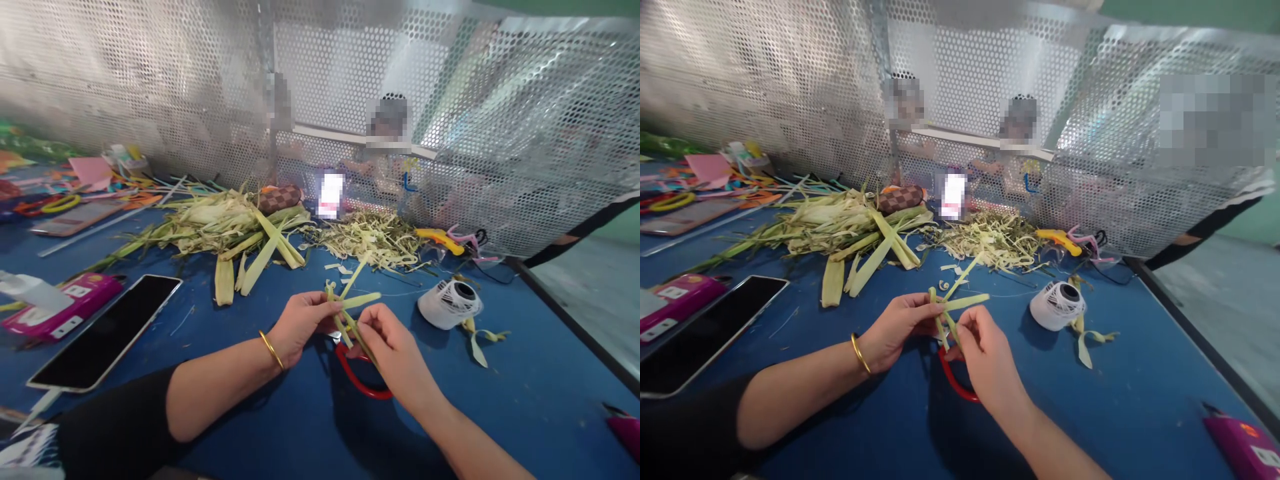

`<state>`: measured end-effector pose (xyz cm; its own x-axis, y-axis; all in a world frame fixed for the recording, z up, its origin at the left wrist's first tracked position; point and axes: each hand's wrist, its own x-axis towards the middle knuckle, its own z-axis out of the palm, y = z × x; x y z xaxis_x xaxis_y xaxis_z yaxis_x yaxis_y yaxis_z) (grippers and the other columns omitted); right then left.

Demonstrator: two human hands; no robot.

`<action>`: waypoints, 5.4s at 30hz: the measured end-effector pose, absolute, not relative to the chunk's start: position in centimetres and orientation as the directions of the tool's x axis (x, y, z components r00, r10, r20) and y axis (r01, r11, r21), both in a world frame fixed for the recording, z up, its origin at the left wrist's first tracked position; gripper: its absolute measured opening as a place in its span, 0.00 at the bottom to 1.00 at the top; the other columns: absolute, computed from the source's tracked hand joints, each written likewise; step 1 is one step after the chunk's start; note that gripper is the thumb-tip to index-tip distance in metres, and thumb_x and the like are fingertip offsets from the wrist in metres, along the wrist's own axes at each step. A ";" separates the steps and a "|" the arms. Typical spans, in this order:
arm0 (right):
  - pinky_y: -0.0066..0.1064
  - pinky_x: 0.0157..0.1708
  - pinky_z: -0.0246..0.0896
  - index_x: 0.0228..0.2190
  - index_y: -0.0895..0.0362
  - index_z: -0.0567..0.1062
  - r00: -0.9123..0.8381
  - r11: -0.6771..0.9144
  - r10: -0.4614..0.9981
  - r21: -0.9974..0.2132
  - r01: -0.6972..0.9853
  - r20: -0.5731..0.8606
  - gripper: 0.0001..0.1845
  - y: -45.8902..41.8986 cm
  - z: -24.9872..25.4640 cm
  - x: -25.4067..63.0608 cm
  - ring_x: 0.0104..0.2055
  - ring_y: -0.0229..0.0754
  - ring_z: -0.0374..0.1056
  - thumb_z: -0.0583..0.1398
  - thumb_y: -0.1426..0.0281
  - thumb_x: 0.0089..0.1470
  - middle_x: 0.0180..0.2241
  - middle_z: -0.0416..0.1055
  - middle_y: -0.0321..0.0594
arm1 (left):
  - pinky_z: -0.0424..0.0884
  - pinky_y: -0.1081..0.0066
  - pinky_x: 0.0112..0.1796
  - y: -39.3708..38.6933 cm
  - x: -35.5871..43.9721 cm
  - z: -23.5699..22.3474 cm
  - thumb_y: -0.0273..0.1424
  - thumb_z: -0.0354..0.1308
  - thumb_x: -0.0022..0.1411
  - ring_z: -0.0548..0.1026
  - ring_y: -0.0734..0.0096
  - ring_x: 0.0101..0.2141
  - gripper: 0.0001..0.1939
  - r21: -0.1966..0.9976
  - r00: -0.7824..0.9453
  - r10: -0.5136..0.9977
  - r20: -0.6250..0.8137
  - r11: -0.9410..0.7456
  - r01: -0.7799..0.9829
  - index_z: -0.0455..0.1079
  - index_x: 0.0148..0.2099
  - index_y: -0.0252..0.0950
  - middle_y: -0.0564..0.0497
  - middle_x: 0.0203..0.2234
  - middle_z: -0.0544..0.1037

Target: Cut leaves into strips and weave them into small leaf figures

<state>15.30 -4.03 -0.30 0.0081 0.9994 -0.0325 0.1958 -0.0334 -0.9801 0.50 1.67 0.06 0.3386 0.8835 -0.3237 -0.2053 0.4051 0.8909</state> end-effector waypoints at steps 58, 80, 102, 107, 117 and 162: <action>0.34 0.32 0.66 0.33 0.58 0.76 0.240 -0.106 0.961 -0.985 -0.137 -0.136 0.20 -3.2 -0.6 15.2 0.27 0.40 0.69 0.63 0.53 0.47 0.26 0.73 0.38 | 0.60 0.81 0.19 1.3 0.6 0.7 0.32 0.68 0.45 0.65 0.83 0.19 0.10 0.866 0.346 0.891 -0.294 0.402 -0.298 0.74 0.28 0.30 0.51 0.22 0.75; 0.29 0.26 0.53 0.14 0.56 0.61 -0.080 0.150 0.989 -0.878 0.455 0.128 0.16 -3.8 1.8 16.8 0.26 0.36 0.57 0.54 0.70 0.51 0.24 0.60 0.34 | 0.61 0.79 0.21 0.9 0.7 1.0 0.33 0.66 0.46 0.65 0.81 0.18 0.10 0.941 0.300 0.910 -0.286 0.325 -0.089 0.74 0.29 0.31 0.54 0.18 0.72; 0.28 0.23 0.57 0.35 0.54 0.69 0.119 0.108 0.966 -0.778 0.619 0.229 0.12 -4.2 1.4 16.4 0.22 0.38 0.63 0.59 0.59 0.53 0.20 0.67 0.31 | 0.59 0.77 0.22 0.4 0.4 1.8 0.29 0.58 0.51 0.63 0.79 0.18 0.07 0.988 0.507 0.850 -0.142 0.093 0.121 0.76 0.30 0.33 0.55 0.17 0.71; 0.26 0.20 0.51 0.25 0.56 0.71 -0.007 -0.010 1.000 -0.894 0.447 -0.015 0.17 -3.6 2.3 17.1 0.21 0.34 0.57 0.56 0.55 0.54 0.19 0.63 0.32 | 0.61 0.76 0.23 0.2 0.1 2.3 0.31 0.58 0.50 0.65 0.78 0.19 0.07 0.983 0.621 0.763 -0.178 0.109 0.148 0.75 0.30 0.33 0.55 0.18 0.71; 0.24 0.16 0.45 0.16 0.57 0.62 0.023 -0.202 0.979 -0.979 0.038 -0.201 0.23 -3.1 2.6 16.3 0.14 0.28 0.52 0.64 0.54 0.43 0.14 0.59 0.27 | 0.60 0.76 0.23 0.0 -0.1 2.3 0.34 0.59 0.50 0.62 0.79 0.18 0.09 0.963 0.738 0.619 -0.269 0.161 0.215 0.74 0.29 0.32 0.57 0.16 0.68; 0.23 0.22 0.60 0.23 0.56 0.72 0.284 0.028 0.954 -0.921 -0.388 -0.091 0.15 -2.6 1.0 16.1 0.22 0.33 0.68 0.69 0.61 0.41 0.23 0.75 0.33 | 0.56 0.76 0.21 0.3 -0.1 2.6 0.35 0.62 0.50 0.60 0.81 0.18 0.11 0.951 0.733 0.610 -0.301 0.133 0.279 0.75 0.22 0.33 0.53 0.17 0.73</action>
